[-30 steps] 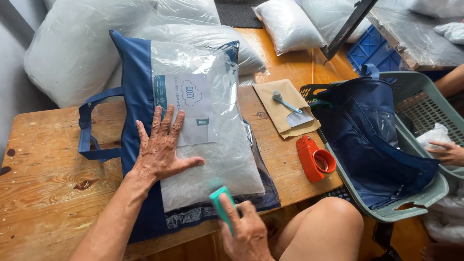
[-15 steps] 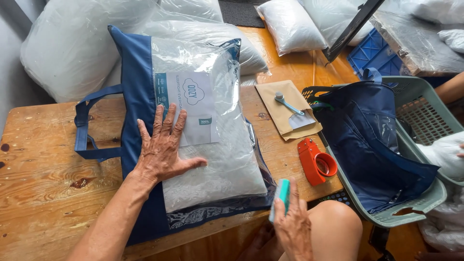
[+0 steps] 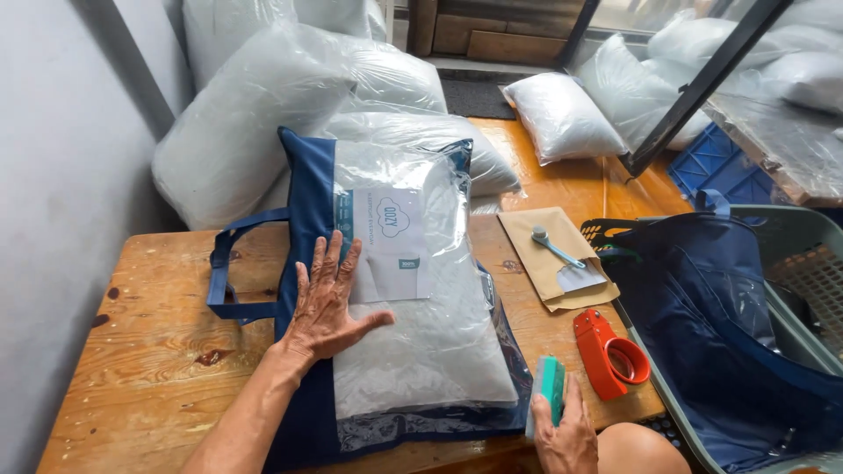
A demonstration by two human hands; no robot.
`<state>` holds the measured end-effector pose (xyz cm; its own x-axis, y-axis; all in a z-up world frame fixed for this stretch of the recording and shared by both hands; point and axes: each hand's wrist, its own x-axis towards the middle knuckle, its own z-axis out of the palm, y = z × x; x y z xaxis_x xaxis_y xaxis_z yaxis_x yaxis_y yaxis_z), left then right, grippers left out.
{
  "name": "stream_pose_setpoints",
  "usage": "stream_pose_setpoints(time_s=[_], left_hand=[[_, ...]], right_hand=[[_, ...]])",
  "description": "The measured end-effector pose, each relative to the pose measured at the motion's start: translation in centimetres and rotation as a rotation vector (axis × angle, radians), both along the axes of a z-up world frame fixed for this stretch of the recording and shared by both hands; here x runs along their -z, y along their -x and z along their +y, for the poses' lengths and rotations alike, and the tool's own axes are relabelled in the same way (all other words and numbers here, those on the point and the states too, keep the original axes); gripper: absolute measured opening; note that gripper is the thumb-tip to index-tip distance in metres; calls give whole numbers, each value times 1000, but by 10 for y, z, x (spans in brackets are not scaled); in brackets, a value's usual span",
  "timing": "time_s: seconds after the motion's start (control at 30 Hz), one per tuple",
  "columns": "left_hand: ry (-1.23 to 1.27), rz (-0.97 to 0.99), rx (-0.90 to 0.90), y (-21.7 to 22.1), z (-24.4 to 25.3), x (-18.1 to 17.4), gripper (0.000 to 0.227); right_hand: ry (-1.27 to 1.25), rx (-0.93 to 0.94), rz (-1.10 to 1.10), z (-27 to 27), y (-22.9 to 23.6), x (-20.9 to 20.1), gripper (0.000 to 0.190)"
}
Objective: The person removes a blue pillow from a plastic bag and uses a green sponge to wipe the entire surface of the pillow. The person repeatedly rubs the sponge over the fabric, covering all sides of the pillow.
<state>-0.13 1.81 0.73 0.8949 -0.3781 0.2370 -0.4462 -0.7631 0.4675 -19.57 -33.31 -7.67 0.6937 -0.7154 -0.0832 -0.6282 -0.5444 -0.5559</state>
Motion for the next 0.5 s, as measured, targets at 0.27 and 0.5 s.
stream_pose_setpoints(time_s=[0.27,0.5], left_hand=[[313,333,-685,-17,75,31,107],[514,956,-554,28,57,-49,106]], right_hand=[[-516,-148,-132,62,-54,-116,54],[-247,-361,-38,65,-100,-63,55]])
